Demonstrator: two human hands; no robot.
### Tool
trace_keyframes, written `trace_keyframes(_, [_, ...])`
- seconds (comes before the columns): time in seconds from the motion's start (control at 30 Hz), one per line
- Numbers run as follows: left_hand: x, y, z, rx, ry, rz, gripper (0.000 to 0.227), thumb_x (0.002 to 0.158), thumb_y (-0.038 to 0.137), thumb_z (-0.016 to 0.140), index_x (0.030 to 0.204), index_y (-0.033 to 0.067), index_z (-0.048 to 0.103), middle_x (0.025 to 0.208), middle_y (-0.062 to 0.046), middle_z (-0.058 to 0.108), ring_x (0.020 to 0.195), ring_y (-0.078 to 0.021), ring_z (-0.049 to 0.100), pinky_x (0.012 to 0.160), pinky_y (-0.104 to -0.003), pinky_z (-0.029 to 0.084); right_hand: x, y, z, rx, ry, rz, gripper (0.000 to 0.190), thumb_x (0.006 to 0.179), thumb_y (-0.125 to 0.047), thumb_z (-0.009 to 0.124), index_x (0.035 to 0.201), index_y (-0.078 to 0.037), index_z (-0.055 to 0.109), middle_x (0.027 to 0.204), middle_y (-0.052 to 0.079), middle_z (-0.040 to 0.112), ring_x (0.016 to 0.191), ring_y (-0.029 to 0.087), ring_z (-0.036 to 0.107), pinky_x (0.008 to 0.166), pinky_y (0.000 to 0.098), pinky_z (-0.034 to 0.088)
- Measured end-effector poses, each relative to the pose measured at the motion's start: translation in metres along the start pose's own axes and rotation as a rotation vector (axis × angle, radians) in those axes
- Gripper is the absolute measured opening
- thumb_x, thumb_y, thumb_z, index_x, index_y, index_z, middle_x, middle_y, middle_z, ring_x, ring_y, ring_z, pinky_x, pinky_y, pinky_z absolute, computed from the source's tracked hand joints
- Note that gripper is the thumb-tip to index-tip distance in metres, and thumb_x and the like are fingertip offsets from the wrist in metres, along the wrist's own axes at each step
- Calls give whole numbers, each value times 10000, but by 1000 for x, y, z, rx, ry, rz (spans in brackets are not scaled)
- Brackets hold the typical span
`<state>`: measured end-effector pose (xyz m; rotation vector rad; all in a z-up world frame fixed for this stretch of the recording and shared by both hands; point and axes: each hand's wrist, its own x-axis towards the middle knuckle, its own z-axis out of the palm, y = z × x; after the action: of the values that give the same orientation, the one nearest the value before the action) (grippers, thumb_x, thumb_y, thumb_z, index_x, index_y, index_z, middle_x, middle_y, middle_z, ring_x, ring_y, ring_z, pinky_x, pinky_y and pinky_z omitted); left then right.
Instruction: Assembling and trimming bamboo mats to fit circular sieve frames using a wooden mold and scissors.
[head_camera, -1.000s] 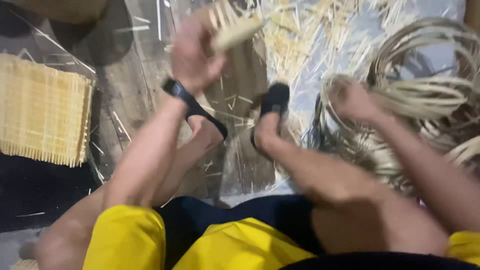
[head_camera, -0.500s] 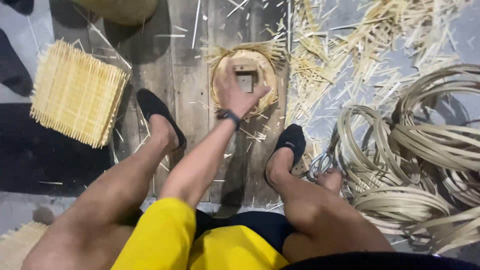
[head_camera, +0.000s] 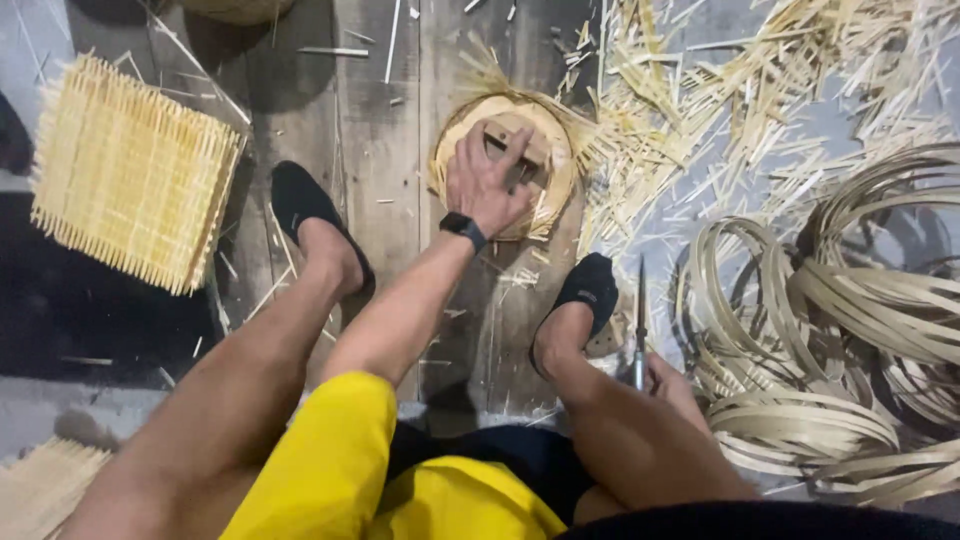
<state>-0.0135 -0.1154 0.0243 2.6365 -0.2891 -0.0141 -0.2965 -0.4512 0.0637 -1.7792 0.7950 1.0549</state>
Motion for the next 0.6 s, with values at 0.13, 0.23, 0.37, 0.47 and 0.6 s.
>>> trace_keyframes(0.13, [5,-10,4,-14,-107,46,914,723,301,804,1550,397,426,1498,-308,392,1331,-495,425,1039,-621,396,21,-129,-14,-281,175,-258,372,820,-388,783,898,-59,629,623,15,623,556,158,592,528,358,493])
trace_keyframes(0.23, [-5,-3,3,24,-116,108,832,740,387,819,1499,397,476,1496,-310,387,1338,-470,410,1040,-650,326,23,-215,7,-167,478,-693,321,891,-370,786,944,-70,685,708,33,614,628,181,573,587,368,467])
trace_keyframes(0.37, [-12,9,-3,20,-152,-12,795,730,316,807,1464,443,530,1506,-189,429,1401,-393,392,1092,-679,256,68,-236,45,359,265,-692,268,965,-282,689,828,-60,630,644,30,633,486,129,602,427,289,464])
trace_keyframes(0.47, [-1,2,-7,18,-166,-38,797,708,324,801,1449,455,541,1523,-154,436,1426,-374,370,1109,-675,245,83,-249,40,177,133,-277,240,910,-229,724,815,-16,665,607,52,623,442,128,580,388,277,405])
trace_keyframes(0.6, [-7,26,-23,-153,-45,-108,883,703,514,780,1494,286,461,1513,-205,399,1411,-409,334,1104,-694,244,39,-265,4,224,219,-195,286,946,-294,702,955,-11,663,661,74,631,477,170,567,419,335,446])
